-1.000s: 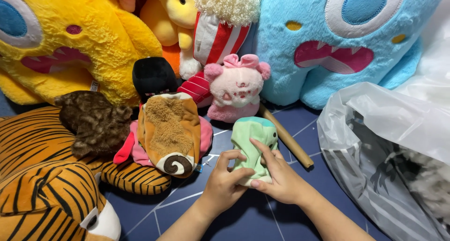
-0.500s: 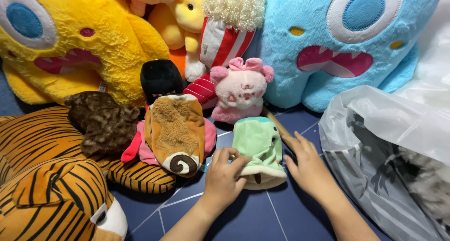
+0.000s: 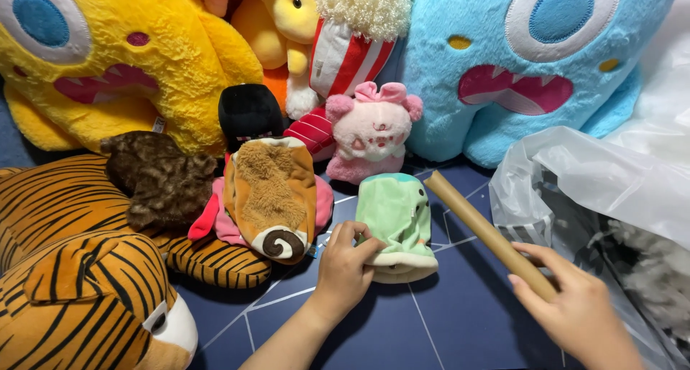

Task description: Stuffing a small green plush toy with white fiberfill using a wooden stick to pack it tightly.

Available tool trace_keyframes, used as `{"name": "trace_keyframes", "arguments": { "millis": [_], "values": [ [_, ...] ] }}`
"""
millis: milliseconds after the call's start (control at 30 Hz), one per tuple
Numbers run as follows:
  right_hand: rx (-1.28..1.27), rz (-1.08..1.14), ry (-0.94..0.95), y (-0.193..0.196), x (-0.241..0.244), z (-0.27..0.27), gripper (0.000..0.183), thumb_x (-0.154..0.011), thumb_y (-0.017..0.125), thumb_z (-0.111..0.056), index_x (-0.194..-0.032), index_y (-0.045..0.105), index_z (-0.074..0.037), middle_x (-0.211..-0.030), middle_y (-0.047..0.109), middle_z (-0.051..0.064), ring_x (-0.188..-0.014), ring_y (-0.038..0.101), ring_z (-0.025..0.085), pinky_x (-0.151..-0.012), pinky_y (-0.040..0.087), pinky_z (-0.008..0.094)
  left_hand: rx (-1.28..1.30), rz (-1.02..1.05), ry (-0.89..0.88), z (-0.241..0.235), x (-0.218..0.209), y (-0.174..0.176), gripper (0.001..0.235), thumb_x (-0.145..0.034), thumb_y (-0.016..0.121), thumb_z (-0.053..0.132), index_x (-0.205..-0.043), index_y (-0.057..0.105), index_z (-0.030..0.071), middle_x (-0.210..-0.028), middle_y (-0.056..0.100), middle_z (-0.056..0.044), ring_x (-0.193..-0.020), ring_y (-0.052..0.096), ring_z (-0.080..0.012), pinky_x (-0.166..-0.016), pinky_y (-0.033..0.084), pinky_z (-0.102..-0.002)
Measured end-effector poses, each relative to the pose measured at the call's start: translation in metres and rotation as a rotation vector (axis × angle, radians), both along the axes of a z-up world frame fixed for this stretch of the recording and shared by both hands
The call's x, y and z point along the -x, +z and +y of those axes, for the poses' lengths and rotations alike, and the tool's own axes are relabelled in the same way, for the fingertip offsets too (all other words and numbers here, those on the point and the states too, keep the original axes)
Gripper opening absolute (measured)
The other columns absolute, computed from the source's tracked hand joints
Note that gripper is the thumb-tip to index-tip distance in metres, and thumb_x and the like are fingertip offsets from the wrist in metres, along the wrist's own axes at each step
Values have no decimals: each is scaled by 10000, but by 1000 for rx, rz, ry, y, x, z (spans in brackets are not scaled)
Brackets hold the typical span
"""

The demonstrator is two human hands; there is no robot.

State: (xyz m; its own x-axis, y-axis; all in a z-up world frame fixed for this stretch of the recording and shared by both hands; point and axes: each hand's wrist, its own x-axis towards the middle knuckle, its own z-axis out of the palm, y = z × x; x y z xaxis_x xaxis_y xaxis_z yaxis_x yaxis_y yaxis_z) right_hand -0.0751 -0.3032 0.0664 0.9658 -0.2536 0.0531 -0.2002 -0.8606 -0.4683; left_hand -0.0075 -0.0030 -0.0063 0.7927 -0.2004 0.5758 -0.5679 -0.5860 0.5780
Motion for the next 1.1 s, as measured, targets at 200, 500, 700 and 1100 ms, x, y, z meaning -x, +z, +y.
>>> {"name": "trace_keyframes", "arguments": {
  "millis": [200,500,700,1100],
  "values": [
    [-129,377,-23,24,8,-46,519,-672,912,-68,-1160,872,-242,-959,971,-41,-709,870,125,-705,694,259,58,-12,-36,-1,1,-5,224,-706,689,-58,-883,695,80,-973,549,-62,-862,533,-243,-759,492,-336],
    [-376,23,298,-13,-8,-13,416,-639,852,-36,-1042,887,-128,-835,869,13,-567,681,138,-546,516,270,162,52,-147,3,-3,-14,355,-633,633,-120,-924,701,72,-1088,553,-62,-972,555,-238,-852,513,-318],
    [-517,-70,282,-37,-6,-18,374,-658,846,24,-1026,860,-38,-824,831,60,-570,641,161,-534,475,263,221,43,-158,5,-6,-9,368,-600,564,-122,-884,695,71,-1051,557,-70,-965,557,-248,-861,491,-316],
    [-846,124,186,-70,-14,-15,392,-739,817,16,-1128,828,65,-927,860,179,-736,726,223,-682,552,311,217,-5,-205,4,-4,-3,291,-609,703,-50,-858,674,98,-1065,577,-43,-1087,541,-279,-957,481,-378]
  ]
}}
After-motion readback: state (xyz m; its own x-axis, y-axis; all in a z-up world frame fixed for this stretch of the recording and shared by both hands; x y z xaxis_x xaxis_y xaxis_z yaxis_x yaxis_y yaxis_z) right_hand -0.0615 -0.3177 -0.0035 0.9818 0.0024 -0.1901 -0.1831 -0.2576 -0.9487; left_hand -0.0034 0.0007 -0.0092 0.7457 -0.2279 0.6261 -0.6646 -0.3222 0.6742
